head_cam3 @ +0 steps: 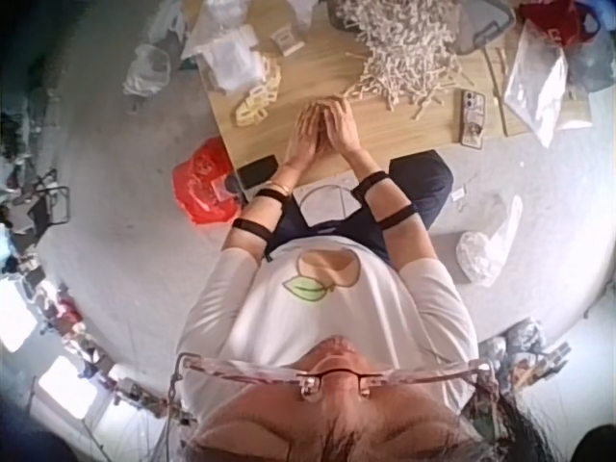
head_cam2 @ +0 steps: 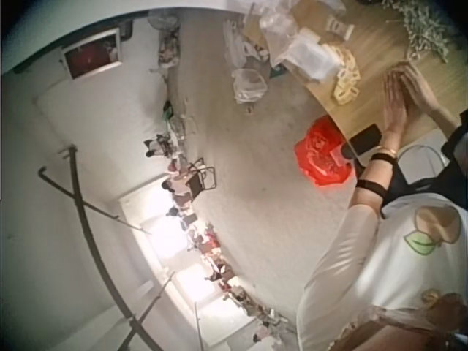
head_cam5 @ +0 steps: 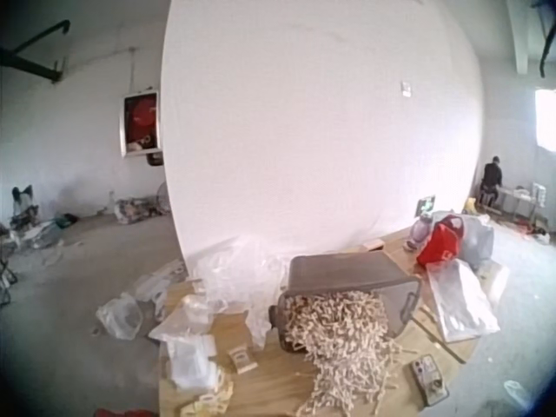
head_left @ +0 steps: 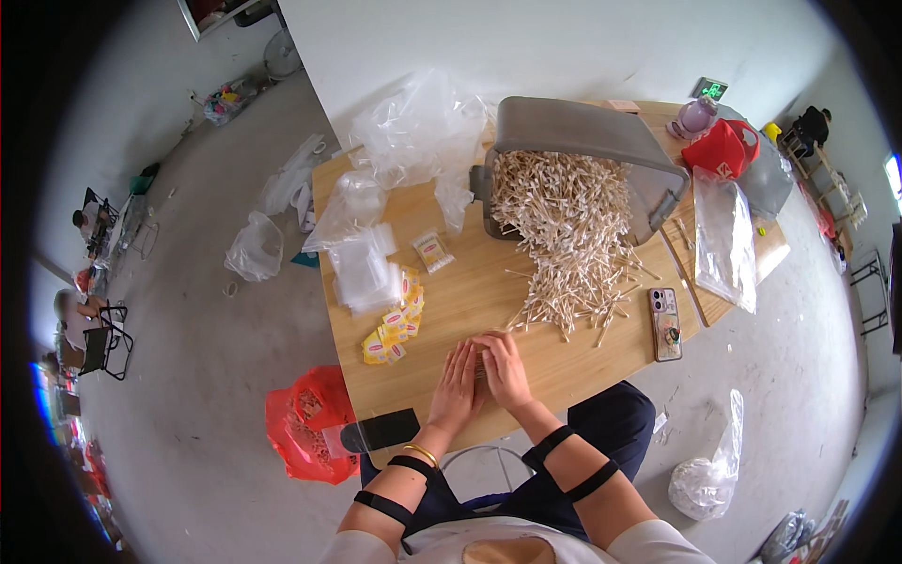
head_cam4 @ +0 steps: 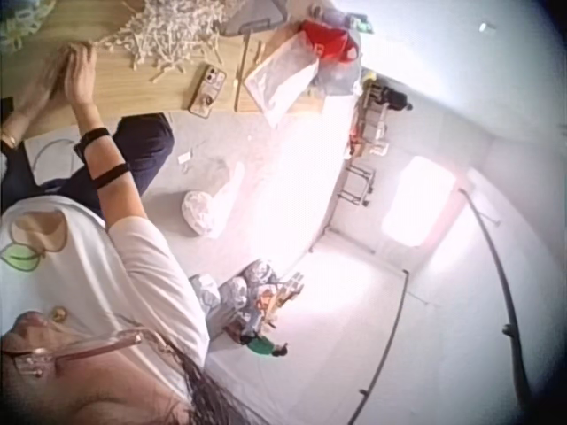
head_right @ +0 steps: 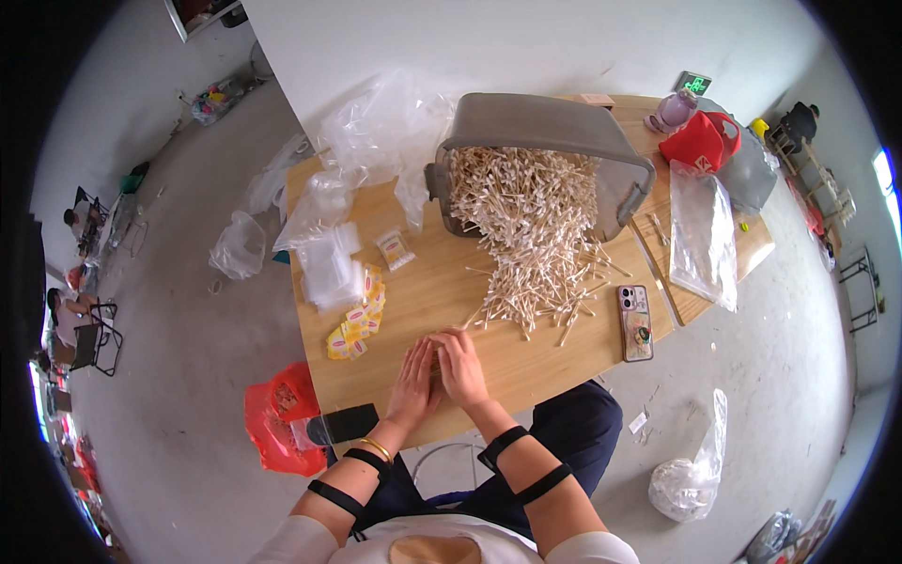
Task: Manually organizing and packing cotton swabs into small plastic bags.
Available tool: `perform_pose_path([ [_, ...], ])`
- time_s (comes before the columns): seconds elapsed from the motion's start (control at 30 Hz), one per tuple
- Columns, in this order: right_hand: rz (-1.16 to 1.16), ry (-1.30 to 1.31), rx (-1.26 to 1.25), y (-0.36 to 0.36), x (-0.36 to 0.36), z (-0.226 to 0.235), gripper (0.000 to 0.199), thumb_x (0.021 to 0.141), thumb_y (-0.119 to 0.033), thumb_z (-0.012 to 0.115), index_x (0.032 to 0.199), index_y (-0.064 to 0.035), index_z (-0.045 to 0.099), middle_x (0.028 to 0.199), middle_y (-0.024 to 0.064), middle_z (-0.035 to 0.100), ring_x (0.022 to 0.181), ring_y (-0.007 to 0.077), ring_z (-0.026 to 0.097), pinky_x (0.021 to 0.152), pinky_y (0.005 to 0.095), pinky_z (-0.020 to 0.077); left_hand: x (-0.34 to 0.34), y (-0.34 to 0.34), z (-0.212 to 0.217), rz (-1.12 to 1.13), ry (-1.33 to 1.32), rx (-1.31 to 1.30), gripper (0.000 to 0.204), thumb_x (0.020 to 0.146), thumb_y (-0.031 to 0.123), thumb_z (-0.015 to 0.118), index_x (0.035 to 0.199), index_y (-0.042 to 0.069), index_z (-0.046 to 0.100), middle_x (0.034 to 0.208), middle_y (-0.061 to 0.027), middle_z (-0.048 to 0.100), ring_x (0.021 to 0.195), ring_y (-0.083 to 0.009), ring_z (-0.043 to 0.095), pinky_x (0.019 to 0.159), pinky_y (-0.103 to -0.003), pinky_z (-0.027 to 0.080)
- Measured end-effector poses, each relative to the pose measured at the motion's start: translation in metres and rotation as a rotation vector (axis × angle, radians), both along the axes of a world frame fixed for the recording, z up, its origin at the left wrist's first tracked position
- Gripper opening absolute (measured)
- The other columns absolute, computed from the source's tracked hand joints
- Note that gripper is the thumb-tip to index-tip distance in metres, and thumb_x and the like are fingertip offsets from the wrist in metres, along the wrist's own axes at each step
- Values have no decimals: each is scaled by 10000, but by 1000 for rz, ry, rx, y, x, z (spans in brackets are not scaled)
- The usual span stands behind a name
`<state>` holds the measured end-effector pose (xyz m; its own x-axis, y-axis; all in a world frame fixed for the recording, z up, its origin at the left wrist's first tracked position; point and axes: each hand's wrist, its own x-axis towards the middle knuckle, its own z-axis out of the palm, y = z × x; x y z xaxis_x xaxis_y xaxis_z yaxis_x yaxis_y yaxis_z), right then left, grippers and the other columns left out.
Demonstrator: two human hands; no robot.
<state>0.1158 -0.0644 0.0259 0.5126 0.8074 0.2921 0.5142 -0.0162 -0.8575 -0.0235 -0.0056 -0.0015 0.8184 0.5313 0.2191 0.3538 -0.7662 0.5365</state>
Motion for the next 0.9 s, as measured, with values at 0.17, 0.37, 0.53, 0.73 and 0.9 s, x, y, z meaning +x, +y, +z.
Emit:
perform_pose_path([
  [0.17,-34,70,89,1,5,-3,226,965,-15,494,1145,-15,632,1131,207,601,1101,402,568,963,438,473,-3,-3,8,13,138,65,769,928,244,607,1534,-70,253,1597,-248,301,1519,-390,239,1249,-545,177],
  [0.37,-248,-189,-180,-19,57,-3,338,824,23,594,1148,-64,636,1139,157,594,1134,374,524,998,467,411,2,-10,21,-21,303,152,813,980,421,529,1554,-72,233,1637,-235,236,1547,-363,165,1258,-538,107],
  [0.53,-128,-551,-219,-6,78,20,319,804,-39,666,1120,-85,648,1235,99,544,1212,332,482,1039,481,389,-7,-12,23,-51,320,181,831,985,493,495,1538,-83,269,1633,-230,249,1543,-363,179,1255,-533,119],
  [0.73,77,-639,-343,16,82,10,206,810,-131,708,1014,-110,683,1139,75,584,1154,297,503,1011,451,401,-14,-19,20,-70,329,176,847,980,515,495,1529,-94,282,1624,-236,265,1536,-371,197,1246,-540,156],
  [0.9,308,-606,-356,20,40,5,132,826,-151,724,949,-138,678,1028,51,610,1065,271,541,958,412,409,-15,-20,19,-31,294,191,877,963,541,516,1522,-97,297,1614,-251,274,1529,-390,205,1243,-539,164],
])
